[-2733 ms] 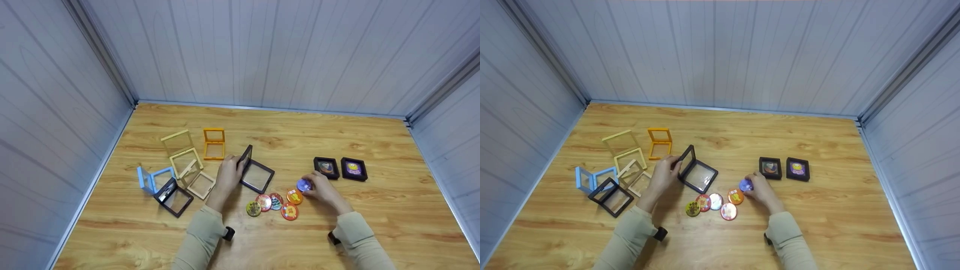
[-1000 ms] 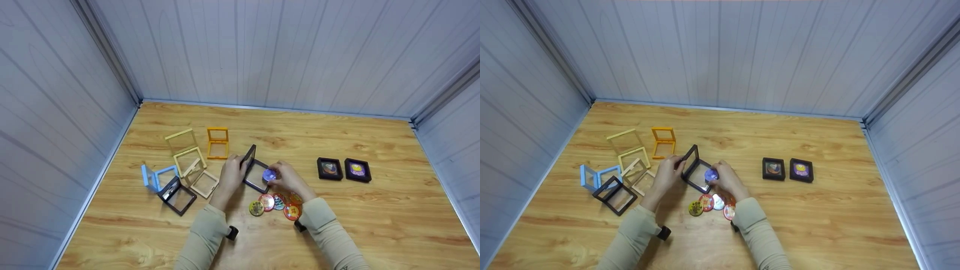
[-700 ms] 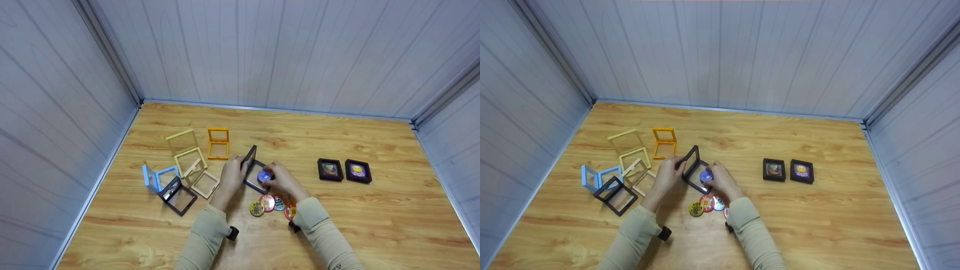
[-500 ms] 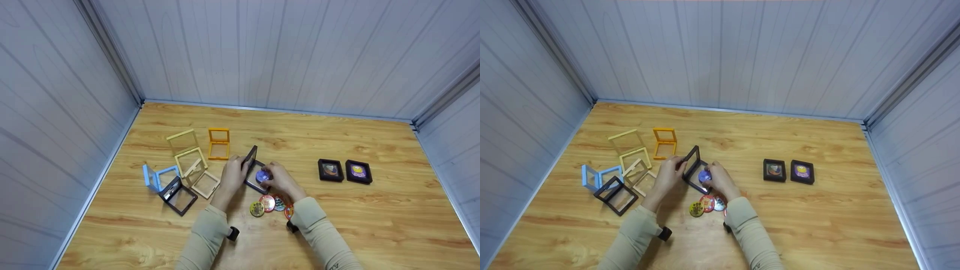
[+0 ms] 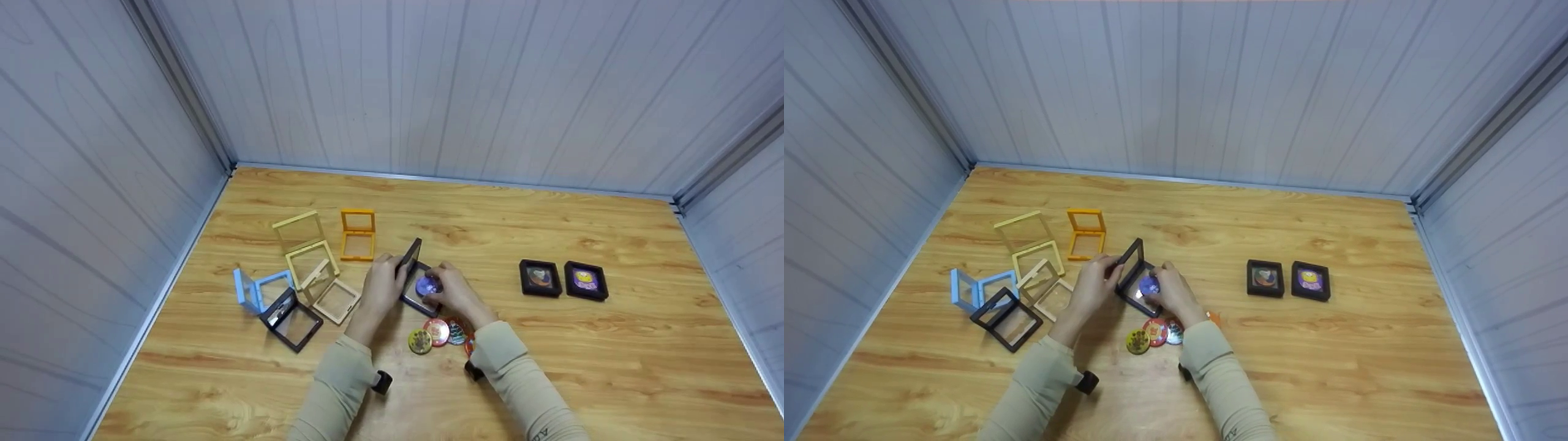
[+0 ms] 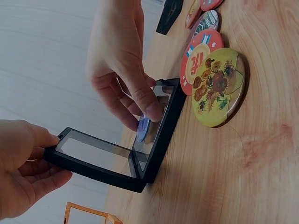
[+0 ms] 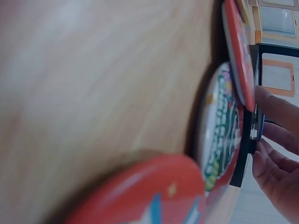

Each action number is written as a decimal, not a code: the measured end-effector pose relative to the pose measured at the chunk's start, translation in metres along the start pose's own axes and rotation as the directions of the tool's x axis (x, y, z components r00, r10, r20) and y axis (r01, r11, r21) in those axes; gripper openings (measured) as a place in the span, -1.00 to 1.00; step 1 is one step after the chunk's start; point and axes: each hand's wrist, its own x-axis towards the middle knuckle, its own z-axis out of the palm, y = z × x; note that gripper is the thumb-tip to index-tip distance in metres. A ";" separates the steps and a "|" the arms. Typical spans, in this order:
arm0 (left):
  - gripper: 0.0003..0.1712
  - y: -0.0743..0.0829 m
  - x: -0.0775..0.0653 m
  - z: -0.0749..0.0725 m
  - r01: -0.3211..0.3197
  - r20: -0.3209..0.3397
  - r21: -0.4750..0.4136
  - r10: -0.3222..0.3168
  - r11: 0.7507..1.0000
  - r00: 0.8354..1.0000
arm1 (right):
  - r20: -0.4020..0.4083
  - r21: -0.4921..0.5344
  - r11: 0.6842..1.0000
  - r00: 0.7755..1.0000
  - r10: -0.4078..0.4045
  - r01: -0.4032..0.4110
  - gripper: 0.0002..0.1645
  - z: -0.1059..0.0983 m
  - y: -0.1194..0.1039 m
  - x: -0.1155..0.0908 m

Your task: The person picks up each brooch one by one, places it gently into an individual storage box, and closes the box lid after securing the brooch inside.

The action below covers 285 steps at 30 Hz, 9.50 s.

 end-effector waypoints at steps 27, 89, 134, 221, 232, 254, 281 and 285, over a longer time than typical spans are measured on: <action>-0.85 0.003 -0.001 0.001 0.011 0.006 0.008 -0.011 1.000 1.000 | 0.020 0.083 0.996 0.999 0.037 -0.038 -0.50 -0.020 0.018 -0.012; -0.92 0.025 -0.032 0.050 -0.174 0.274 0.291 0.092 0.941 0.957 | 0.002 0.024 0.998 0.998 0.065 -0.065 -0.84 -0.023 0.029 -0.015; -0.79 0.006 -0.033 -0.012 -0.159 0.158 0.219 0.126 0.963 0.979 | 0.024 -0.131 0.945 0.954 -0.300 0.300 -0.79 -0.028 0.019 -0.021; -0.77 -0.044 -0.035 -0.071 -0.030 -0.019 0.462 0.043 0.886 0.999 | -0.230 -0.061 0.982 0.960 0.158 -0.177 -0.83 -0.066 0.071 -0.072; -0.77 -0.037 -0.040 -0.058 -0.003 -0.047 0.378 0.022 0.926 0.999 | -0.361 0.037 0.994 0.926 0.113 -0.107 -0.76 -0.064 0.060 -0.084; -0.79 -0.029 -0.057 -0.046 0.034 -0.070 0.226 -0.018 0.974 0.997 | 0.036 0.014 0.980 0.979 0.199 -0.199 -0.43 -0.061 0.047 -0.107; -0.82 -0.021 -0.067 -0.038 0.042 -0.087 0.164 -0.028 0.986 0.996 | 0.109 -0.059 0.984 0.979 0.173 -0.167 -0.32 -0.050 0.040 -0.103; -0.81 -0.018 -0.069 -0.037 0.042 -0.095 0.160 -0.027 0.986 0.995 | 0.107 -0.065 0.986 0.981 0.161 -0.154 -0.34 -0.050 0.039 -0.102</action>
